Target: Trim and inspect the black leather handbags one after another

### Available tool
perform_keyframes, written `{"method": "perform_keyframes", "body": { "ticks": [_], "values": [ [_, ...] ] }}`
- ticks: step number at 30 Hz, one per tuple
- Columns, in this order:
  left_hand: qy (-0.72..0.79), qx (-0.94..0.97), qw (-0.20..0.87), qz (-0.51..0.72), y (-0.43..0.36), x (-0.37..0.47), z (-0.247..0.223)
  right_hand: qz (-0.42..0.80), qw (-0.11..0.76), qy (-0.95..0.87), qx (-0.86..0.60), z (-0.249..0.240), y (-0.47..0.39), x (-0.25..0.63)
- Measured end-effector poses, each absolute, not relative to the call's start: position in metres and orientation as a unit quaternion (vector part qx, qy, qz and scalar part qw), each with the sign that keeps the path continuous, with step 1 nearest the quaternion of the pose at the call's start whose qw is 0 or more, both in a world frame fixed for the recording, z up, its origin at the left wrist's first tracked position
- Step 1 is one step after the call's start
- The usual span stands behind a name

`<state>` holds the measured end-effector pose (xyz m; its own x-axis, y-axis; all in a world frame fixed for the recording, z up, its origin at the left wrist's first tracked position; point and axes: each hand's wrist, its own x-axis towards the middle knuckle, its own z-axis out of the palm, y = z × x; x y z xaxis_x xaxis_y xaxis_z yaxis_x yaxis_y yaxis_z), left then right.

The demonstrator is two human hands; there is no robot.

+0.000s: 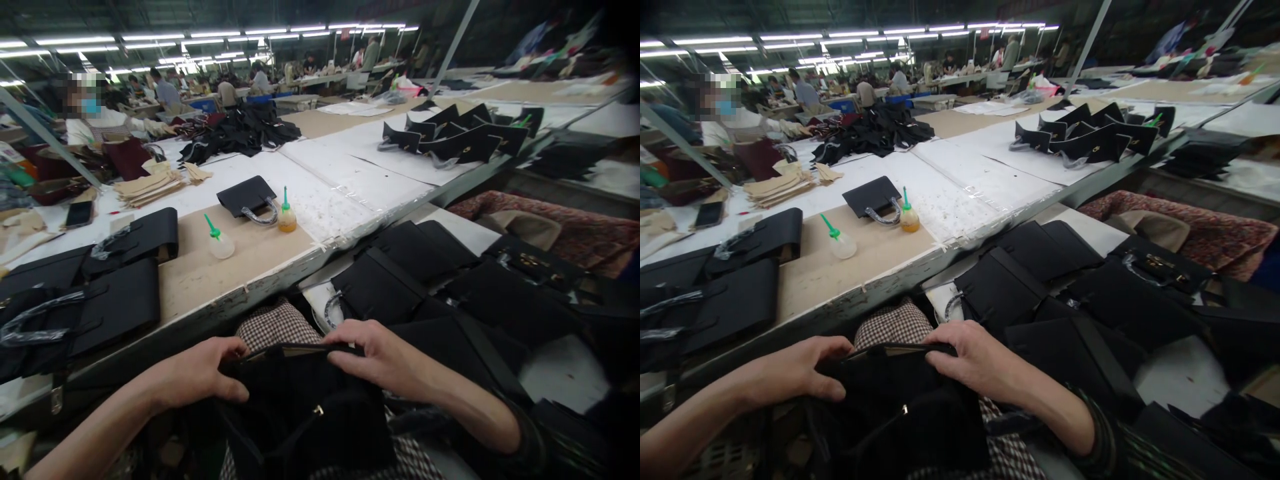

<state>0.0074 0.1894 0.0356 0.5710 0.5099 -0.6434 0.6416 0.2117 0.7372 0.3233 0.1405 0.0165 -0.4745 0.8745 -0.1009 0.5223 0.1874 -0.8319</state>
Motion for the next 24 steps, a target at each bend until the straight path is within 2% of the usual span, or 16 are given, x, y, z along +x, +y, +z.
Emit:
{"method": "perform_keyframes", "body": {
  "ticks": [3, 7, 12, 16, 24],
  "values": [
    [0.440, 0.620, 0.646, -0.060, 0.196, 0.008, 0.024, 0.388, 0.180, -0.767, -0.478, 0.021, 0.146, 0.321],
    [0.428, 0.589, 0.684, -0.051, 0.198, 0.004, -0.004, 0.407, 0.133, -0.771, -0.471, 0.001, 0.148, 0.319],
    [0.436, 0.539, 0.720, -0.032, 0.195, 0.000, -0.014, 0.519, 0.122, -0.739, -0.412, -0.014, 0.151, 0.323],
    [0.452, 0.522, 0.722, -0.040, 0.193, 0.003, -0.008, 0.620, 0.078, -0.681, -0.381, -0.012, 0.153, 0.334],
    [0.472, 0.560, 0.679, -0.051, 0.196, 0.008, -0.015, 0.522, 0.071, -0.761, -0.378, -0.014, 0.151, 0.343]
  ]
}}
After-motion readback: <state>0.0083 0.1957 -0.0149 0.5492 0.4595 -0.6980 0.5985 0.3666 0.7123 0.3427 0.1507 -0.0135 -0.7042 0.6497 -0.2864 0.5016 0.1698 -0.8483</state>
